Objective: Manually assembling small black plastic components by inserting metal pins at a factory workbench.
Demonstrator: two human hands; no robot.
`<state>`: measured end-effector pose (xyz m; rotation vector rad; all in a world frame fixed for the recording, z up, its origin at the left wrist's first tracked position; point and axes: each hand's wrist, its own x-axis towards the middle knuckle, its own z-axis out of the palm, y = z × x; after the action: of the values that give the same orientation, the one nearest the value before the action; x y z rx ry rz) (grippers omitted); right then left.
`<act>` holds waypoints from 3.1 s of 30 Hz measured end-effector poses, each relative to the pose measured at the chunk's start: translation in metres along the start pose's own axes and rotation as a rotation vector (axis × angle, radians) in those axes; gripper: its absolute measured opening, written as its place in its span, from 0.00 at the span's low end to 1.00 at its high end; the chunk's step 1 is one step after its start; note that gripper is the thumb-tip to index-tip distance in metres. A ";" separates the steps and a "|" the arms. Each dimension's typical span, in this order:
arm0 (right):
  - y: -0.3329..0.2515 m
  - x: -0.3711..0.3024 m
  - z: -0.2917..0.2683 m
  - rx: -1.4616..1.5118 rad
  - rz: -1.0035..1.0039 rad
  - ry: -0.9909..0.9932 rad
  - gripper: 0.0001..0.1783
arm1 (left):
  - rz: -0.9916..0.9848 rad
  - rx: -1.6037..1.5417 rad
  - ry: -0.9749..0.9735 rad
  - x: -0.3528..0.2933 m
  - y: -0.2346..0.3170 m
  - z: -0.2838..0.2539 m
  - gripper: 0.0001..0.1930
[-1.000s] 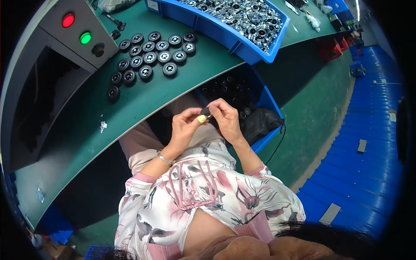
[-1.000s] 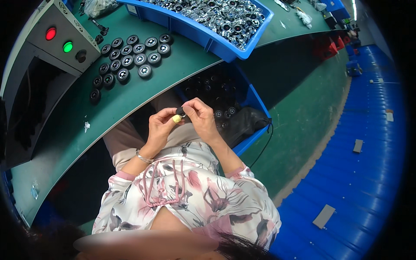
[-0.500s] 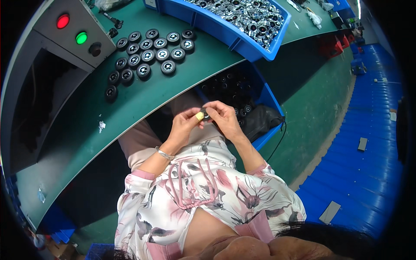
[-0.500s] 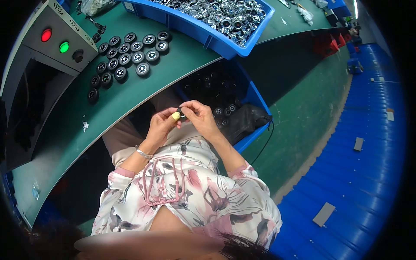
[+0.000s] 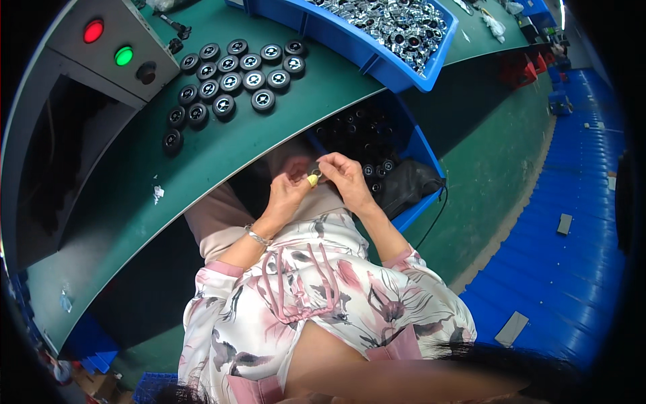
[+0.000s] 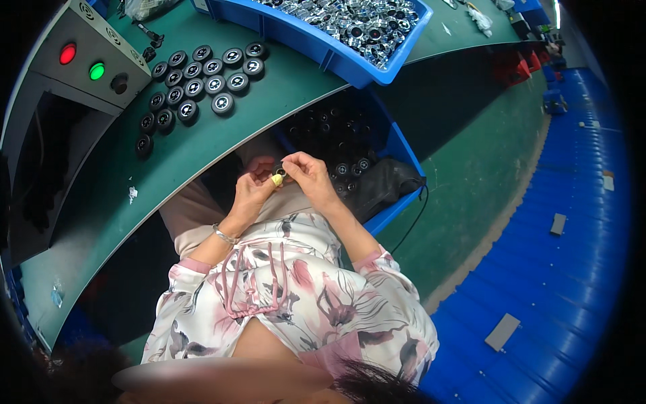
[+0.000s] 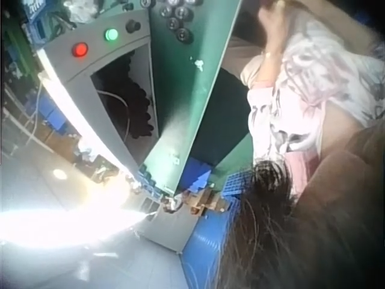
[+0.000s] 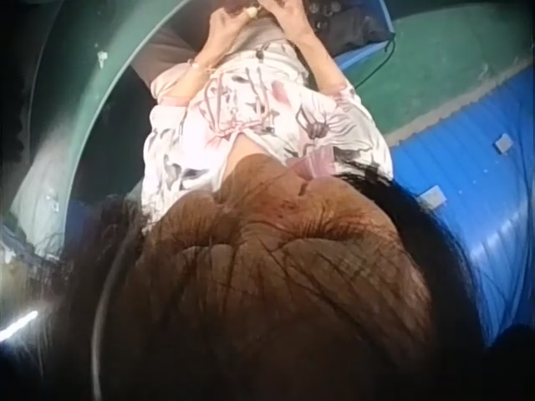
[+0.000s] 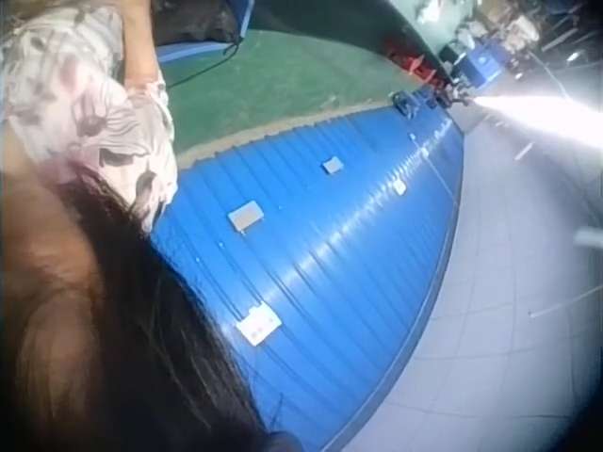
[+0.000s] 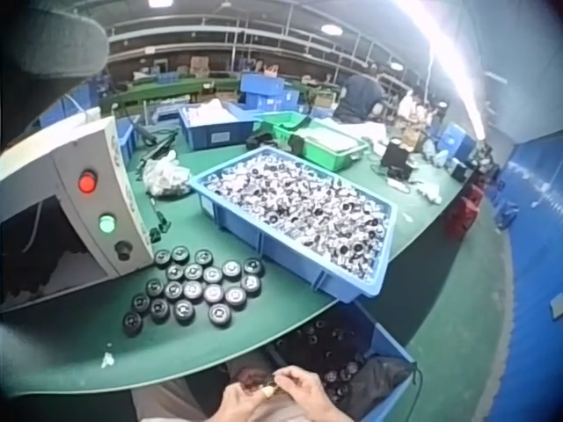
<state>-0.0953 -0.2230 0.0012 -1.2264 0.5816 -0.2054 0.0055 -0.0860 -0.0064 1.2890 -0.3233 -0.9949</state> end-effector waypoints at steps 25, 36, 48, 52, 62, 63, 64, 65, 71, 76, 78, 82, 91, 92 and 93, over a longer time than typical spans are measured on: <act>-0.034 -0.008 0.014 -0.981 -0.752 0.070 0.22 | -0.015 -0.124 -0.090 0.003 -0.011 -0.007 0.18; -0.044 -0.009 0.013 -0.990 -0.754 0.005 0.20 | -0.458 -0.941 -0.196 -0.001 -0.006 -0.012 0.12; -0.041 -0.010 0.012 -0.943 -0.719 -0.007 0.23 | -0.407 -0.954 -0.339 -0.001 0.000 -0.009 0.17; -0.049 -0.010 0.021 -0.902 -0.750 0.001 0.24 | -0.331 -0.810 -0.317 -0.002 -0.005 -0.011 0.20; -0.038 -0.011 0.013 -0.950 -0.859 0.052 0.27 | -0.330 -0.826 -0.397 0.002 -0.001 -0.010 0.20; -0.041 -0.012 0.017 -0.911 -0.825 0.050 0.26 | -0.304 -0.774 -0.421 0.003 -0.002 -0.011 0.21; -0.042 -0.013 0.019 -0.872 -0.790 0.046 0.25 | -0.300 -0.775 -0.417 0.003 -0.003 -0.011 0.21; -0.040 -0.016 0.017 -0.876 -0.790 0.045 0.25 | -0.221 -0.638 -0.423 0.004 0.000 -0.009 0.20; -0.029 -0.018 0.007 -0.671 -0.785 0.060 0.23 | 0.047 -0.231 -0.315 -0.012 0.019 0.011 0.17; -0.017 -0.020 0.017 -0.538 -0.683 0.086 0.26 | 0.117 0.084 -0.102 -0.015 0.022 0.015 0.14; -0.011 -0.020 0.016 -0.511 -0.646 0.074 0.26 | 0.137 0.124 -0.062 -0.014 0.021 0.017 0.15; -0.004 -0.018 0.008 -0.385 -0.538 0.028 0.26 | 0.126 0.115 -0.011 -0.012 0.013 0.021 0.16; 0.018 0.005 -0.073 -0.559 -0.211 0.404 0.21 | -0.035 0.042 -0.124 -0.007 -0.002 0.014 0.22; 0.021 0.010 -0.096 -0.774 -0.222 0.502 0.24 | -0.047 0.051 -0.126 -0.006 -0.001 0.011 0.22; 0.028 0.012 -0.122 -0.894 -0.255 0.563 0.26 | -0.045 0.062 -0.130 -0.004 -0.007 0.009 0.20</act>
<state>-0.1531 -0.3194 -0.0548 -2.1385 1.0642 -0.5537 -0.0056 -0.0883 -0.0087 1.2944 -0.4297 -1.1168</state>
